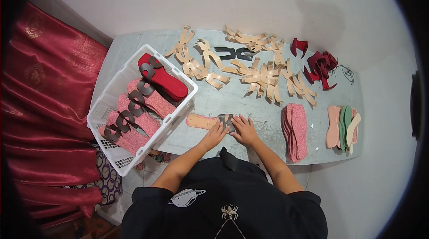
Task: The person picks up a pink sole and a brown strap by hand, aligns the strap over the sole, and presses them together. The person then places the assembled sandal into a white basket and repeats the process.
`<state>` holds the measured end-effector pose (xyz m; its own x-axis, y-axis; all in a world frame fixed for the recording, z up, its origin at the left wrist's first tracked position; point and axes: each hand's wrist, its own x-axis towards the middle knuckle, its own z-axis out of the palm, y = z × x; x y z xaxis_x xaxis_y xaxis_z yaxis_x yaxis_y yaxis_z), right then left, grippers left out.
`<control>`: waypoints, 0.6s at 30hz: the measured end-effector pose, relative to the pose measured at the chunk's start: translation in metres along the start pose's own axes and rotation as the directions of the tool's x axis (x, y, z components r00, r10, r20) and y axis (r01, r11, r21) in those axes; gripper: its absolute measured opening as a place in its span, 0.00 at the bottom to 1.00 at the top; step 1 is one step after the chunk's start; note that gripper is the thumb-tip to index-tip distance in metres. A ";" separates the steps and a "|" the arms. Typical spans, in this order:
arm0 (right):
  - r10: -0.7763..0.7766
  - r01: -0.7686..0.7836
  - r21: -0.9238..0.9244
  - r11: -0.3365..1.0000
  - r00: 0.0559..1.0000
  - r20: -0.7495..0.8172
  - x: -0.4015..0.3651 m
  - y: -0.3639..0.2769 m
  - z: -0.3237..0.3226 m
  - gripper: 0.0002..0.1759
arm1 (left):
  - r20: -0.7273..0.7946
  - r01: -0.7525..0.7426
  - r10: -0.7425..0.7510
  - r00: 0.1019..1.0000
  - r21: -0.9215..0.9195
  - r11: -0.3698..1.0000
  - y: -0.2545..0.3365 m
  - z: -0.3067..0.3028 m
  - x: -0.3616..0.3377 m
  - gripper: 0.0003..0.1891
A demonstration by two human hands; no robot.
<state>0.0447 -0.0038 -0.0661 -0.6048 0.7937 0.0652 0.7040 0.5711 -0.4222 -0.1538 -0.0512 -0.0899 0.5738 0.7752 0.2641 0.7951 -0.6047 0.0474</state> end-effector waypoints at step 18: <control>-0.007 0.013 -0.198 0.980 0.999 0.034 -0.003 -0.002 0.004 0.35 | 0.031 0.033 -0.032 0.999 -0.031 0.999 -0.002 -0.009 0.002 0.26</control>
<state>0.0433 -0.0078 -0.0693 -0.6217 0.7824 0.0376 0.7557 0.6117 -0.2340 -0.1560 -0.0497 -0.0805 0.5536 0.7998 0.2321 0.8073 -0.5839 0.0864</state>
